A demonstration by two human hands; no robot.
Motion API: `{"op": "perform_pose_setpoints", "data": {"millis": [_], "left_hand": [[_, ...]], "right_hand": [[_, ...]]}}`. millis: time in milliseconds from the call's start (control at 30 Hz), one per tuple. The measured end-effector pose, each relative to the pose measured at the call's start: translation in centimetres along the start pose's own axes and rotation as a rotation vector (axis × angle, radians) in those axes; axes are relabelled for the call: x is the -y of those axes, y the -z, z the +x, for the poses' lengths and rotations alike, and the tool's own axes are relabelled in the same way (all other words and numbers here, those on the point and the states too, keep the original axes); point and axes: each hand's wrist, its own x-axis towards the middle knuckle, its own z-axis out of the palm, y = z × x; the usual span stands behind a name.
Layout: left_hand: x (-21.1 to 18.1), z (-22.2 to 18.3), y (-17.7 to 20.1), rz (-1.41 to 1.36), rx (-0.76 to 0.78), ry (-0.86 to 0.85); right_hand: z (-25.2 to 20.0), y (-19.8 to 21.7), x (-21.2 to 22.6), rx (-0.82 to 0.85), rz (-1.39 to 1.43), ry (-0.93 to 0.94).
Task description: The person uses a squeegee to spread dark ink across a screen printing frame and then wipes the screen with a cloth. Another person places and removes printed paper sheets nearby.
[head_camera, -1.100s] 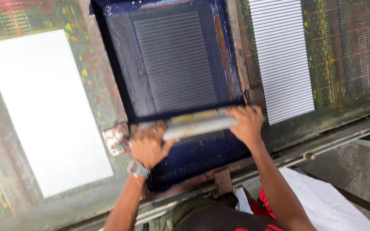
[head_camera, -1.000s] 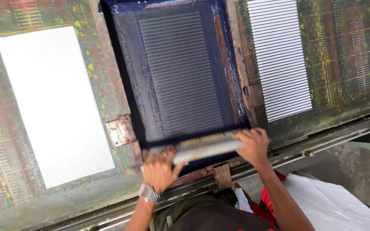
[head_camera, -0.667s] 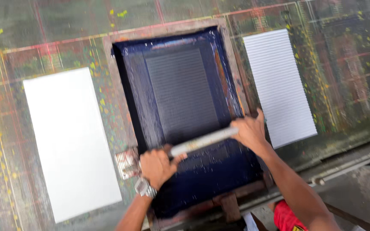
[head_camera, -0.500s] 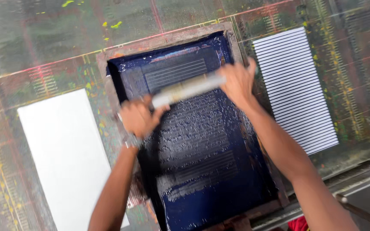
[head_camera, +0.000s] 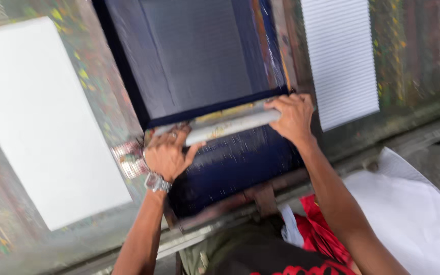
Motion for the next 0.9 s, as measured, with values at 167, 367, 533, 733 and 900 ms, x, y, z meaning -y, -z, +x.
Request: {"op": "perform_pose_setpoints", "data": {"millis": [167,367,533,733,900], "left_hand": [[-8.6,-14.1,-0.8,-0.057,0.003,0.050],[-8.5,-11.9,3.1,-0.321,0.232,0.262],[-0.8,-4.4,6.1,-0.415,-0.366,0.399],[3.6,-4.3,6.6,-0.828,0.002,1.219],[8.4,-6.2,8.1,-0.983,-0.025,1.271]], "right_hand": [[-14.7,2.0,1.8,0.020,0.040,-0.027],[-11.5,6.1,2.9,-0.010,0.134,0.169],[-2.6,3.8,-2.8,-0.278,0.336,-0.082],[-1.1,-9.4,-13.7,-0.297,-0.083,-0.589],[-0.8,-9.4,-13.4,-0.116,0.246,-0.866]]}}
